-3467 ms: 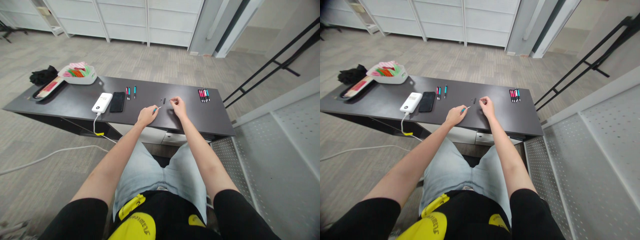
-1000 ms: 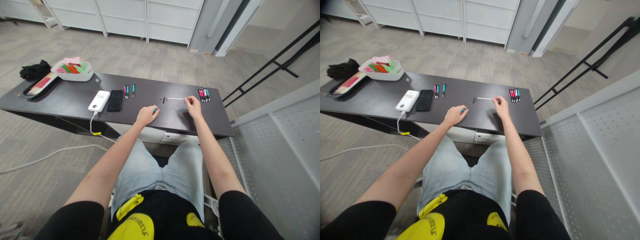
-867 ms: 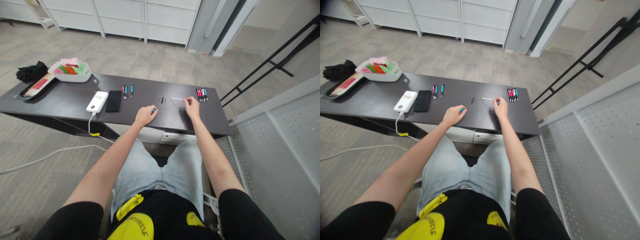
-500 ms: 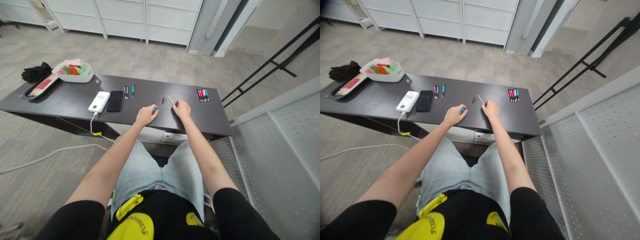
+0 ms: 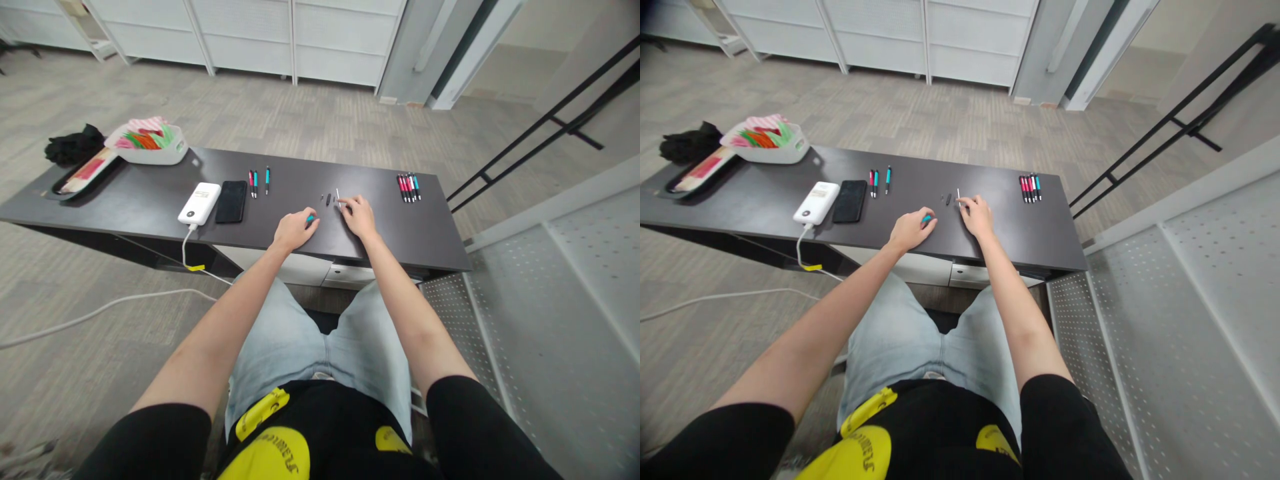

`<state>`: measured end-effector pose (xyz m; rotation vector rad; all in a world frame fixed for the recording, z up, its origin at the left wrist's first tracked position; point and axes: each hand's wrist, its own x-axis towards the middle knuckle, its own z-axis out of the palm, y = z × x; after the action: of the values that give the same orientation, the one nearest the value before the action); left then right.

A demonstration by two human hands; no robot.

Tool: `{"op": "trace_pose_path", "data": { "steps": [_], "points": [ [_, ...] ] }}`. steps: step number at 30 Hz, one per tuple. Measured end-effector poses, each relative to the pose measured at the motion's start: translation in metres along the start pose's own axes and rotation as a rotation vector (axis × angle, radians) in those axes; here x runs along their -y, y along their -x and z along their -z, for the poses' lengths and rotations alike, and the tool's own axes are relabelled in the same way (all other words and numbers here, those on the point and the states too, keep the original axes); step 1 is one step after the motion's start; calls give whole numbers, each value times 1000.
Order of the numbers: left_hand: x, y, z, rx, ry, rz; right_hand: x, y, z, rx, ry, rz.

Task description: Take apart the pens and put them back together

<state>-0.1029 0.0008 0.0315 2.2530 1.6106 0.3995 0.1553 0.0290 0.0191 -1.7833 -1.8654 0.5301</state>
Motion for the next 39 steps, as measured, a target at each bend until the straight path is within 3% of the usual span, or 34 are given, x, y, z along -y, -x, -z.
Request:
{"op": "trace_pose_path", "data": {
  "steps": [17,26,31,35,39],
  "points": [
    [0,0,-1,-24,-3,41,-7,-1,-5,6,-81,78],
    [2,0,0,-50,46,29,0,-2,2,-140,-266,-93],
    [4,6,6,-135,126,-54,1,18,9,-176,-332,-123],
    [-4,12,10,-239,221,-26,3,45,4,-92,-379,-81],
    [-25,13,8,-201,381,-13,9,61,1,23,-427,-24]
  ]
}}
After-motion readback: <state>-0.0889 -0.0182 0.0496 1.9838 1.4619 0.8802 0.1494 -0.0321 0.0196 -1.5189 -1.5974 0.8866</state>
